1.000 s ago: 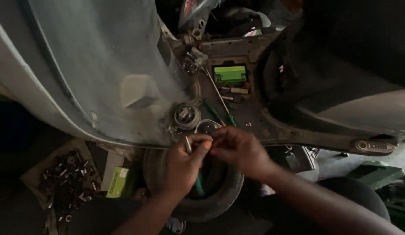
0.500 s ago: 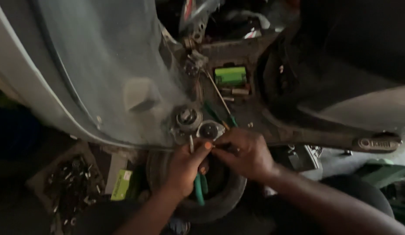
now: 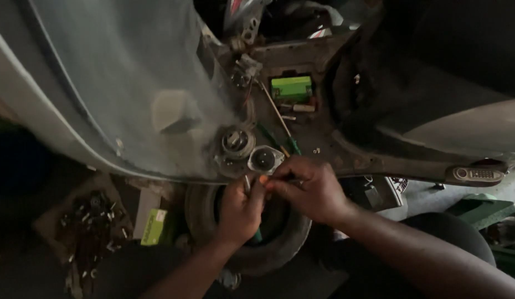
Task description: Repairing the internal electrical components and wiring near the battery of a motorcycle.
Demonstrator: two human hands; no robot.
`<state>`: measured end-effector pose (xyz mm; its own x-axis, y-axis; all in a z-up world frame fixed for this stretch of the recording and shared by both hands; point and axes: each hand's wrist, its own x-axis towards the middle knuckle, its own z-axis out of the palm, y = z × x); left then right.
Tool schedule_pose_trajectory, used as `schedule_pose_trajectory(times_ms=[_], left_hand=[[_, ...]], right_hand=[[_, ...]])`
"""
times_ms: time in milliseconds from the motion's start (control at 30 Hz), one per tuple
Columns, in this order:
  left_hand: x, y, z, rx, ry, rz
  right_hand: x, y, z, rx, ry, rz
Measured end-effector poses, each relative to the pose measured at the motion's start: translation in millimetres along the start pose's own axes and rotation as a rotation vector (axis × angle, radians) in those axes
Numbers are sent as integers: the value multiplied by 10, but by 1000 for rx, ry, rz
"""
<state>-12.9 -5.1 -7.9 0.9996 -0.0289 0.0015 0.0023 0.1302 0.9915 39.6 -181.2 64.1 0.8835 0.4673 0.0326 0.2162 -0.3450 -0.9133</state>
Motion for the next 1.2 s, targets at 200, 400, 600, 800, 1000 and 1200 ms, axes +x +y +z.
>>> schedule_pose_trajectory(times_ms=[200, 400, 600, 800, 1000, 1200], left_hand=[[-17, -57, 71, -63, 42, -22], [12, -75, 100, -100, 69, -77], [-10, -98, 96, -117, 89, -126], [-16, -169, 76, -80, 147, -176], [-4, -120, 105, -160, 115, -181], [-5, -127, 107, -128, 142, -148]], right_hand=[[-23, 32, 32, -127, 55, -78], [15, -28, 38, -126, 75, -78], [-10, -12, 44, -250, 92, -234], [36, -59, 65, -173, 29, 2], [10, 49, 28, -201, 44, -119], [21, -26, 43, -175, 15, 11]])
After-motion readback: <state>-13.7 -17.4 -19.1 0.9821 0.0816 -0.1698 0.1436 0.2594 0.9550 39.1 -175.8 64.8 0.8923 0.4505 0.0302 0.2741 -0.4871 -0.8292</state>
